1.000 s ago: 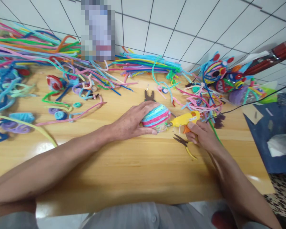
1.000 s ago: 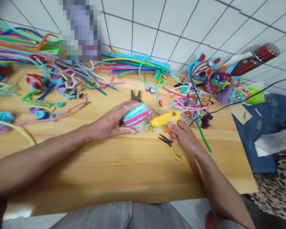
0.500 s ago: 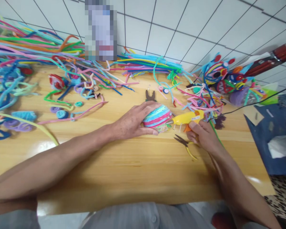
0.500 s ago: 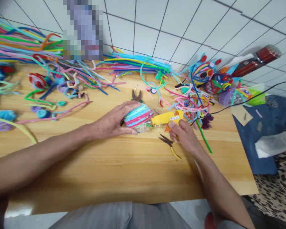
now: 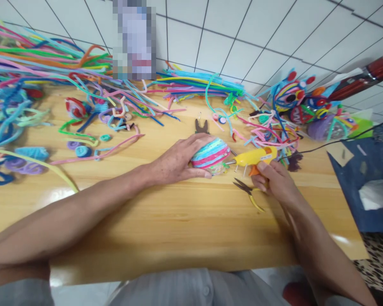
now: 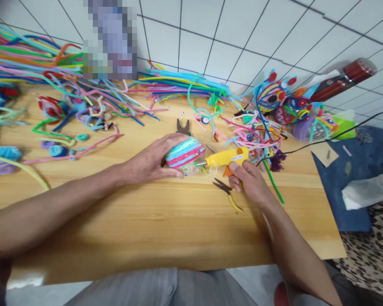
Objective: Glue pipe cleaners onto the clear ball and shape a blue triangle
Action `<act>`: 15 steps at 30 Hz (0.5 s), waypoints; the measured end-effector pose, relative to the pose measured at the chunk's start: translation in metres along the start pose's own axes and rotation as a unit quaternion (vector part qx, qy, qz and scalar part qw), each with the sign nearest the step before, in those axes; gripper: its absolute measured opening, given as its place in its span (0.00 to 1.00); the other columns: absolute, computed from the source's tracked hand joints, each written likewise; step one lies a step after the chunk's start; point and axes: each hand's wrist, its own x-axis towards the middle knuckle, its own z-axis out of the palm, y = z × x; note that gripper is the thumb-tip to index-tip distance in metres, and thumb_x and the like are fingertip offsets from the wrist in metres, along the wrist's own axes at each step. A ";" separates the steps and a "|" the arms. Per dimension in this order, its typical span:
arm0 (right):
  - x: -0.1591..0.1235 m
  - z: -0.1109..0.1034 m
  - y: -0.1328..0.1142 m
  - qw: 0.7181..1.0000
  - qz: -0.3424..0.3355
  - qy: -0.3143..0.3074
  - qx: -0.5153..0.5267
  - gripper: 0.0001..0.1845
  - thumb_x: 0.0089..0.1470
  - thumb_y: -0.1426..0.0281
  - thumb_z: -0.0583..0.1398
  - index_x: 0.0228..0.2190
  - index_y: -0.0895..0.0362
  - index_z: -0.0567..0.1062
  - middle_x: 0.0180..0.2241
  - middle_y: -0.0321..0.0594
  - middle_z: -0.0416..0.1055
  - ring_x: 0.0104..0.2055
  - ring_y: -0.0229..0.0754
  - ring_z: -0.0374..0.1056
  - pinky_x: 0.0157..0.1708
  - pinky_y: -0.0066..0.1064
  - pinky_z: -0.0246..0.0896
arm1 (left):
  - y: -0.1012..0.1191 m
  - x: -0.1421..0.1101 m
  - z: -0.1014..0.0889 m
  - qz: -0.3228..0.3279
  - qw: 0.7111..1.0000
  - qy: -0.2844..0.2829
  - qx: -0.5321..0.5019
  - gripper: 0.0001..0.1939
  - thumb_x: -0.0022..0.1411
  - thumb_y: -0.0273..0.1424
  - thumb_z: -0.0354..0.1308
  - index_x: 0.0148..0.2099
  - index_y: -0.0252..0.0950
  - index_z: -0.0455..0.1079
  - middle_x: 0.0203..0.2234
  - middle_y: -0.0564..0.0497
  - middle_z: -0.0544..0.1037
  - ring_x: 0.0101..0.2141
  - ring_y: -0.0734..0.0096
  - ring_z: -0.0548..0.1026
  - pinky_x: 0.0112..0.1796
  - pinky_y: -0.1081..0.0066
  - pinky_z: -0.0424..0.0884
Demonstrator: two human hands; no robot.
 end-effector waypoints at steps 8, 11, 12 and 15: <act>0.003 0.004 -0.003 0.999 -0.026 0.011 -0.032 0.34 0.51 0.40 0.69 0.19 0.52 0.61 0.14 0.29 0.55 0.14 0.32 0.52 0.15 0.29 0.43 | -0.001 0.000 0.000 0.017 1.000 0.002 0.007 0.46 0.63 0.56 0.66 0.75 0.44 0.56 0.67 0.35 0.69 0.68 0.43 0.67 0.65 0.43 0.68; 0.001 0.004 -0.004 0.998 -0.026 0.016 -0.051 0.36 0.50 0.38 0.68 0.17 0.52 0.61 0.13 0.30 0.55 0.14 0.32 0.53 0.15 0.29 0.42 | -0.001 -0.001 0.000 0.017 1.000 0.000 0.008 0.47 0.63 0.55 0.66 0.76 0.44 0.54 0.68 0.34 0.68 0.69 0.42 0.67 0.66 0.42 0.67; 0.001 0.003 -0.005 0.998 -0.027 0.015 -0.057 0.36 0.51 0.38 0.68 0.17 0.52 0.61 0.13 0.30 0.56 0.14 0.32 0.53 0.15 0.29 0.42 | -0.001 -0.001 0.001 0.016 1.000 0.000 0.005 0.47 0.63 0.56 0.66 0.76 0.44 0.54 0.68 0.34 0.68 0.69 0.42 0.67 0.66 0.42 0.67; 0.000 0.002 -0.004 0.997 -0.032 0.005 -0.064 0.36 0.53 0.39 0.67 0.17 0.52 0.61 0.13 0.30 0.56 0.14 0.32 0.53 0.15 0.29 0.40 | -0.001 -0.001 0.001 0.013 1.000 0.001 0.002 0.47 0.62 0.56 0.66 0.75 0.45 0.55 0.68 0.35 0.69 0.69 0.42 0.67 0.66 0.42 0.67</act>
